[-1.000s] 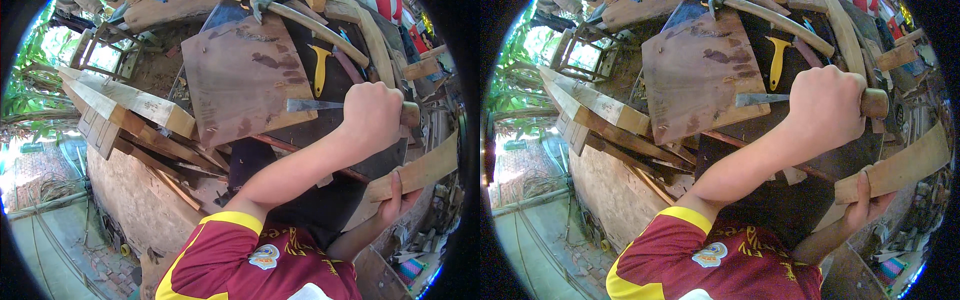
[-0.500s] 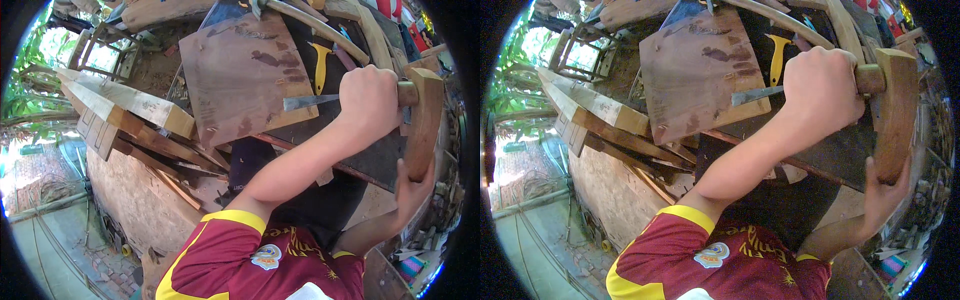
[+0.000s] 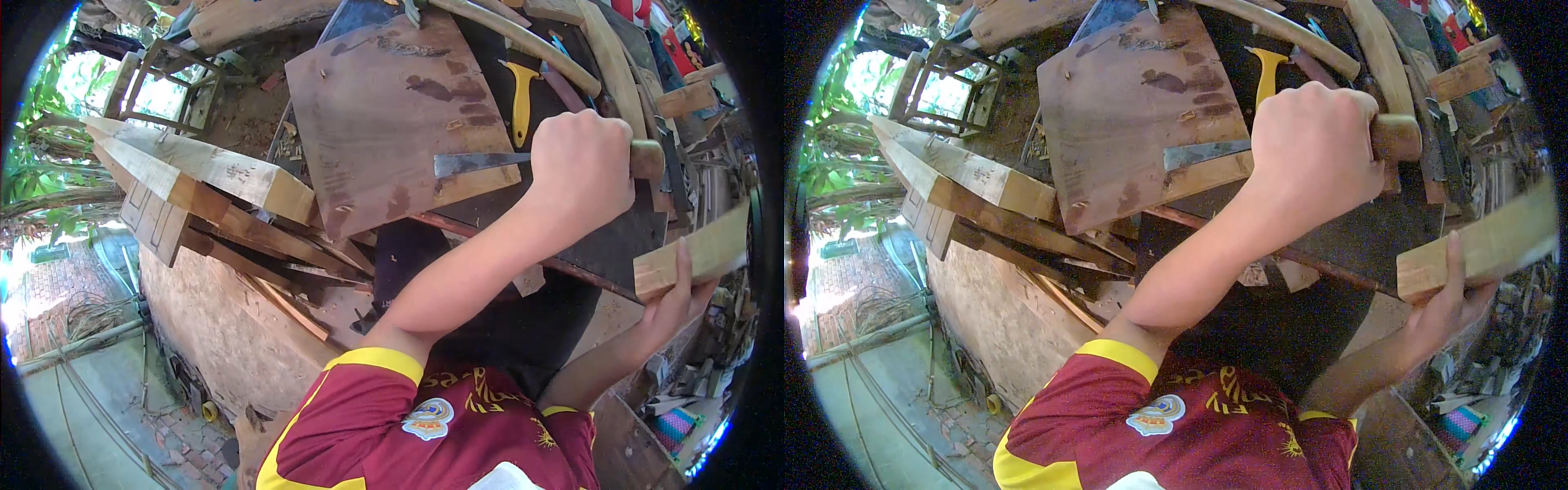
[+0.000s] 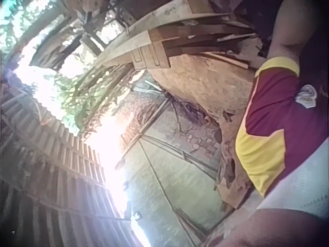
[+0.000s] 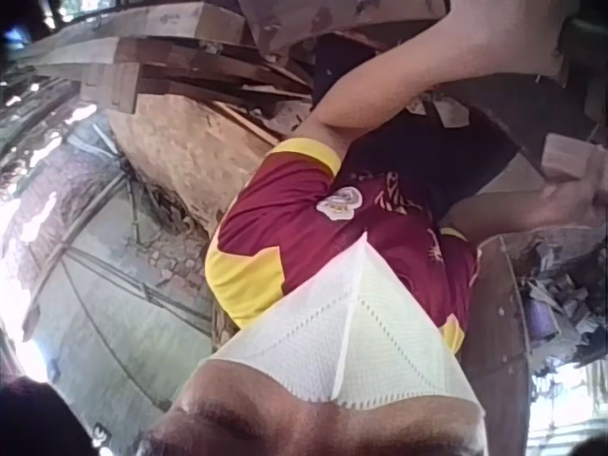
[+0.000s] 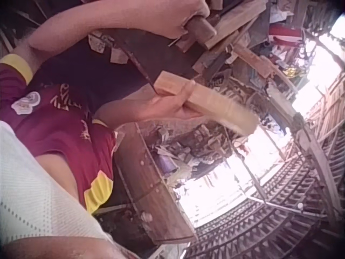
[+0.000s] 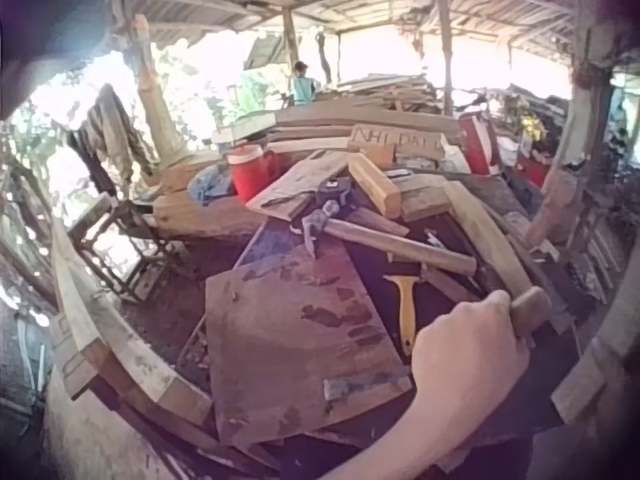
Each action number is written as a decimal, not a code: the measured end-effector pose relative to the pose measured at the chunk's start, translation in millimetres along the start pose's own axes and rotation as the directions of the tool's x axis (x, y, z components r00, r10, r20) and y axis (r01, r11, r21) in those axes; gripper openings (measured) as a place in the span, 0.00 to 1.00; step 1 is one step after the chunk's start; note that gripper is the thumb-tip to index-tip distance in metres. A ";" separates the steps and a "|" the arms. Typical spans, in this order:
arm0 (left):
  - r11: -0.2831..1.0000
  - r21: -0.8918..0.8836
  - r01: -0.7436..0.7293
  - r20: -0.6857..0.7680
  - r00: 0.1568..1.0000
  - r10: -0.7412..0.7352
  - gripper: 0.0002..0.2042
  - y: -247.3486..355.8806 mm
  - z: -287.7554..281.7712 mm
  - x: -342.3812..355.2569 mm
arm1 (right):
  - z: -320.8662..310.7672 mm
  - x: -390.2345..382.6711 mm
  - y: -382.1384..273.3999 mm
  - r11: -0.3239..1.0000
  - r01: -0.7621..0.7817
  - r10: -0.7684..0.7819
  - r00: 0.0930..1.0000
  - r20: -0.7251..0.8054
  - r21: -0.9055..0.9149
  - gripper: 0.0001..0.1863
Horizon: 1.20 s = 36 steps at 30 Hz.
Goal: The person uses a chisel and a wooden mallet to carve a small piece of wood held in their left hand. They repeatedly strike the chisel to remove wood shavings, shaping the piece on a cluttered workbench.
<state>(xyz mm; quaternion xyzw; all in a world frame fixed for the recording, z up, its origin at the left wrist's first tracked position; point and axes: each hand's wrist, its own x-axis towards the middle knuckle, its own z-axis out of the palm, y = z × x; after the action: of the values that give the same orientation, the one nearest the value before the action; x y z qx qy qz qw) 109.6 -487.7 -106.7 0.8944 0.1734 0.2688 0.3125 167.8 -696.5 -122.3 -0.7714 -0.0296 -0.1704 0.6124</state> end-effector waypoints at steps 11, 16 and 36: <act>0.912 -0.244 -0.331 0.299 0.869 0.395 0.08 15.3 -23.3 -40.9 | -34.8 -42.2 51.0 0.955 0.076 -0.109 0.989 0.103 0.288 0.30; 0.815 -0.349 -0.462 0.194 0.816 0.545 0.12 6.8 -38.2 -61.5 | -46.0 -55.7 48.8 0.988 -0.035 0.007 0.983 0.181 0.151 0.29; 0.663 -0.451 -0.597 -0.215 0.794 0.569 0.17 -28.3 -46.9 -104.5 | -38.4 -136.7 28.2 0.864 -0.390 -0.013 0.614 0.789 0.318 0.44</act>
<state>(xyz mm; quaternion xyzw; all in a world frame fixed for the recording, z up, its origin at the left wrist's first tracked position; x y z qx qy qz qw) -5.2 -494.8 -133.1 0.7829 -0.1884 0.4143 0.4242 37.7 -717.8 -182.3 -0.5990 -0.2429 0.2544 0.7194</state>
